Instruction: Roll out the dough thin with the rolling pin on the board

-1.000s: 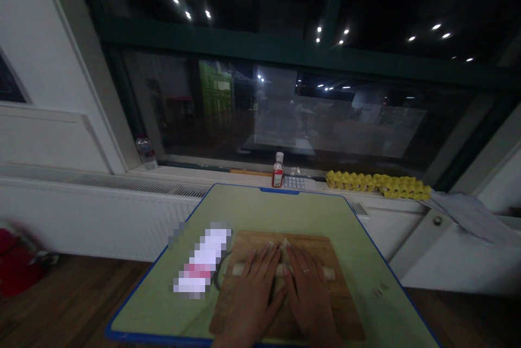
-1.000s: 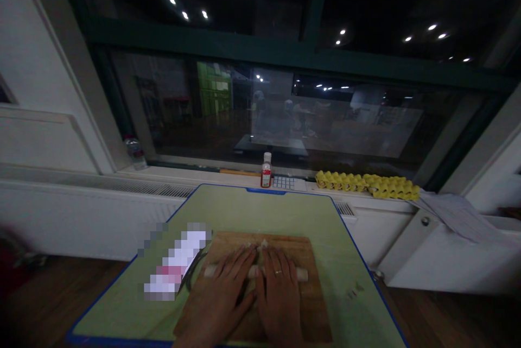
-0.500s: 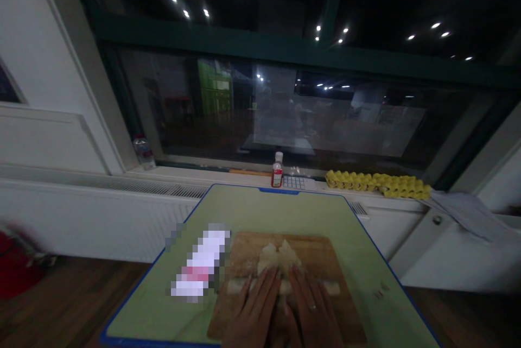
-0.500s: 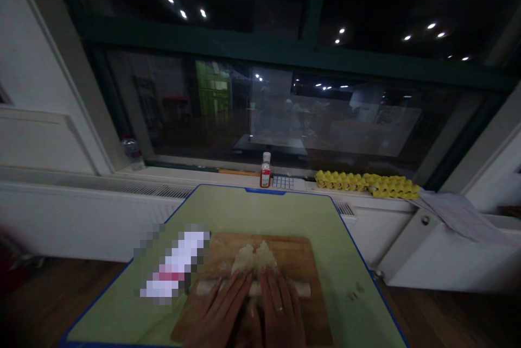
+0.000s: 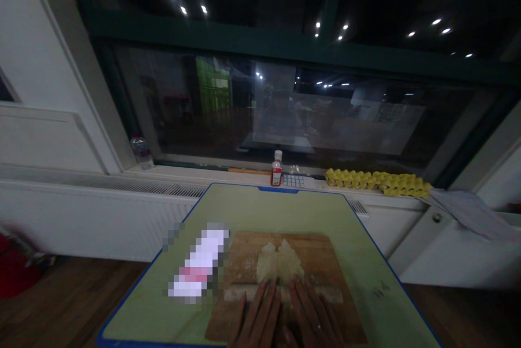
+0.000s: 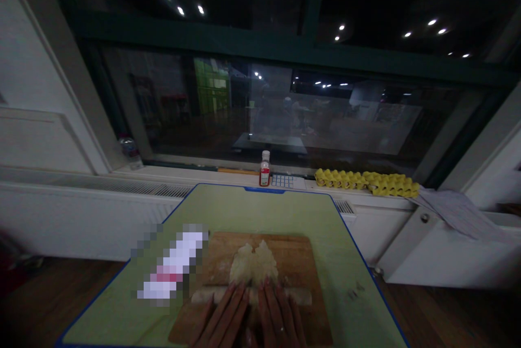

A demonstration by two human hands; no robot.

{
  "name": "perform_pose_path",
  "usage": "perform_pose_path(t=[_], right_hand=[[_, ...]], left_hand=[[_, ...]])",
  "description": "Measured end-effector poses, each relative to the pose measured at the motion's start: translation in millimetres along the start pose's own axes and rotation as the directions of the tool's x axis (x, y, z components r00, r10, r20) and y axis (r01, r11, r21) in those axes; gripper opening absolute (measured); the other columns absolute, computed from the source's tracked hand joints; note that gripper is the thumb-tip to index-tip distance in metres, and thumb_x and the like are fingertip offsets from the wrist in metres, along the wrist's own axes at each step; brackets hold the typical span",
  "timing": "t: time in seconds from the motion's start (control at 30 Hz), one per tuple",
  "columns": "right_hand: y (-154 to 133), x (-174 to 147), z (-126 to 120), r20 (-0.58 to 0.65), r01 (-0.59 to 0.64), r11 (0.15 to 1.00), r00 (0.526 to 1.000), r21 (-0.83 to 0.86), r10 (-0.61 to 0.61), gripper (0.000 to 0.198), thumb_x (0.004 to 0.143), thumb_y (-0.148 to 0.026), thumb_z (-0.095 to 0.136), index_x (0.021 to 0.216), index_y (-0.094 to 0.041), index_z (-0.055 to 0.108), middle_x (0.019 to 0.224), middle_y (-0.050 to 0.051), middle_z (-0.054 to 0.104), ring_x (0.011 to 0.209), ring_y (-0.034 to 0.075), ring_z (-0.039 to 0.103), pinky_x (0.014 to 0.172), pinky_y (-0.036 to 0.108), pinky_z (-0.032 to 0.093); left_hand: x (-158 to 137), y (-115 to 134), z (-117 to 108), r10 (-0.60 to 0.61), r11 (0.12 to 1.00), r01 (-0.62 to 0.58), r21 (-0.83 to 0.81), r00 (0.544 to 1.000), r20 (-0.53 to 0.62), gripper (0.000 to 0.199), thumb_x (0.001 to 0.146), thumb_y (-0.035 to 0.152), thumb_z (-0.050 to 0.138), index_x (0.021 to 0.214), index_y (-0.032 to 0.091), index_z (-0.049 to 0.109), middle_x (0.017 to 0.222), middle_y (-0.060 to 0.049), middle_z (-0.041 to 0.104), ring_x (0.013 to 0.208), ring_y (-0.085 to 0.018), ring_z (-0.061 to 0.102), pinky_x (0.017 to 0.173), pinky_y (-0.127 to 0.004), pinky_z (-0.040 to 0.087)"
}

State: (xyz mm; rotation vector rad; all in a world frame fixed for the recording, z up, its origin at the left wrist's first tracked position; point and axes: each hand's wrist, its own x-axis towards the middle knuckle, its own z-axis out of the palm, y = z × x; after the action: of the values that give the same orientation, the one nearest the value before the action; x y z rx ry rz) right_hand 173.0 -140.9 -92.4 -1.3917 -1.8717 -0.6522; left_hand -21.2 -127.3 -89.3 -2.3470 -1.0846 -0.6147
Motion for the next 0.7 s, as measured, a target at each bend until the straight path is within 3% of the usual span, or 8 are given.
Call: perform_pose_path(t=[0.2, 0.33, 0.5, 0.7], right_hand=[[8, 28, -8, 0.1, 0.118, 0.993, 0.988, -0.032, -0.114, 0.07, 0.097, -0.04, 0.04, 0.158, -0.019, 0.013, 0.138, 0.003, 0.057, 0.121, 0.025, 0.059, 0.094, 0.041, 0.048], [8, 39, -4, 0.11, 0.086, 0.996, 0.99, -0.011, -0.084, 0.065, 0.097, -0.038, 0.043, 0.155, -0.017, 0.024, 0.143, 0.004, 0.054, 0.128, 0.025, 0.053, 0.105, 0.044, 0.041], [9, 47, 2, 0.105, 0.047, 0.999, 0.993, 0.006, -0.047, 0.048, 0.098, -0.039, 0.044, 0.141, -0.019, 0.047, 0.141, 0.003, 0.056, 0.129, 0.024, 0.052, 0.111, 0.047, 0.034], [6, 52, -2, 0.105, 0.028, 0.998, 0.994, 0.061, -0.035, 0.043, 0.099, -0.039, 0.044, 0.136, -0.019, 0.051, 0.137, 0.005, 0.059, 0.128, 0.024, 0.053, 0.108, 0.047, 0.037]], left_hand=[[28, -7, -17, -0.012, 0.984, 0.035, -0.177, 0.992, 0.128, 0.089, 0.084, 0.022, 0.048, 0.158, 0.015, -0.001, 0.157, -0.009, 0.035, 0.144, -0.028, 0.033, 0.113, -0.046, 0.034], [43, -12, -22, -0.033, 0.968, 0.069, -0.241, 0.988, 0.153, 0.092, 0.084, 0.021, 0.049, 0.158, 0.015, -0.005, 0.159, -0.011, 0.03, 0.145, -0.029, 0.03, 0.114, -0.049, 0.031], [50, -15, -14, -0.062, 0.971, 0.089, -0.223, 0.991, 0.122, 0.084, 0.087, 0.024, 0.048, 0.159, 0.015, 0.004, 0.159, -0.01, 0.03, 0.145, -0.027, 0.03, 0.115, -0.046, 0.031], [52, -15, -11, -0.07, 0.979, 0.089, -0.182, 0.991, 0.111, 0.077, 0.082, 0.023, 0.051, 0.155, 0.017, 0.026, 0.159, -0.009, 0.032, 0.145, -0.027, 0.028, 0.115, -0.048, 0.026]])
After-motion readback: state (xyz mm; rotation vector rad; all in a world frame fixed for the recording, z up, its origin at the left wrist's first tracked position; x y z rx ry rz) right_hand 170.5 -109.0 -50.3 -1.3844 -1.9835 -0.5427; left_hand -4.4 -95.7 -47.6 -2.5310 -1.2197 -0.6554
